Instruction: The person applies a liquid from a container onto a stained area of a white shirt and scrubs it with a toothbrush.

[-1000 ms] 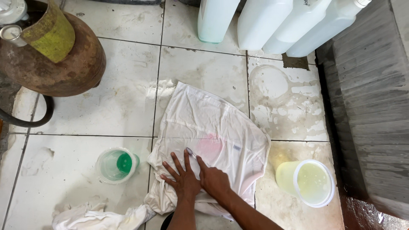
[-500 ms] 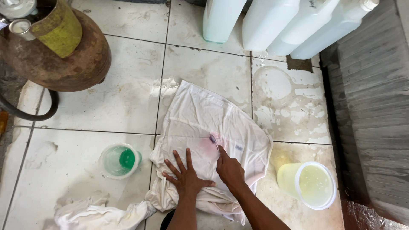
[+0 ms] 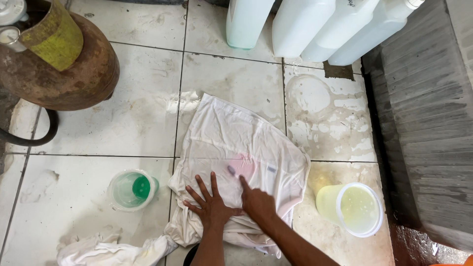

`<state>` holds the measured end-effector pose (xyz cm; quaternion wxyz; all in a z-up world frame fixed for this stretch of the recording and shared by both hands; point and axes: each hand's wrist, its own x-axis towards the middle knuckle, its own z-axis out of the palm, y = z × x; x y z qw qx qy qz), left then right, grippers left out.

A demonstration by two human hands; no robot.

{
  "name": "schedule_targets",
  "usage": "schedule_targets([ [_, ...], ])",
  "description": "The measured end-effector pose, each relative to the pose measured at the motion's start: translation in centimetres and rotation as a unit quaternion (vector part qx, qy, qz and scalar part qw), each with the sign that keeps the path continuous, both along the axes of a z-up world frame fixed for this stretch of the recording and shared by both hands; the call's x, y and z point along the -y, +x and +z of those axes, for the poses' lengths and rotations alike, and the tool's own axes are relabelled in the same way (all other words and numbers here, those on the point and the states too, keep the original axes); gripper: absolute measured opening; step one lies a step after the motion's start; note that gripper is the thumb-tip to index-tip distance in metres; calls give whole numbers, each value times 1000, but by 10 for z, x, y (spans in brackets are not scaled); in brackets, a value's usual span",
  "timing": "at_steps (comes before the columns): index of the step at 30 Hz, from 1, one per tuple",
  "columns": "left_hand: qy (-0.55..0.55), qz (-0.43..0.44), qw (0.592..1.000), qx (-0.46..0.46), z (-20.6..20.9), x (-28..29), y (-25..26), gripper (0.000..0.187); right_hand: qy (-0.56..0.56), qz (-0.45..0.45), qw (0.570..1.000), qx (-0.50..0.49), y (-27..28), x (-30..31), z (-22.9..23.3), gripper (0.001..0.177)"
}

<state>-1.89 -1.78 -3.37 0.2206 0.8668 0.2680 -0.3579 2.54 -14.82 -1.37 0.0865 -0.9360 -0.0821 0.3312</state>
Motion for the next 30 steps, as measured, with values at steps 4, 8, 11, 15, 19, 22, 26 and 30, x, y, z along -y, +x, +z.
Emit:
schedule_targets([
  [4,-8,27,999,21,9,-1,0,173,-8,-126,992,-31,23,4,13,56],
  [8,5,6,1000,11,-3,1,-3,173,-3,29,999,33,-12,6,-13,58],
  [11,-9,27,999,17,3,-1,1,173,-29,-15,999,-14,11,11,3,58],
  [15,-5,25,1000,7,9,-1,1,173,11,-151,989,6,19,3,-2,54],
  [19,-3,15,1000,22,-6,0,1,174,1,-19,999,-31,0,-5,-8,59],
  [22,-2,20,1000,24,-1,1,-1,174,10,-86,995,-40,15,3,11,57],
  [26,-6,33,999,20,7,0,3,176,128,-311,941,24,24,22,17,53],
  [30,8,30,999,22,0,1,0,178,252,-370,889,93,-18,34,44,49],
])
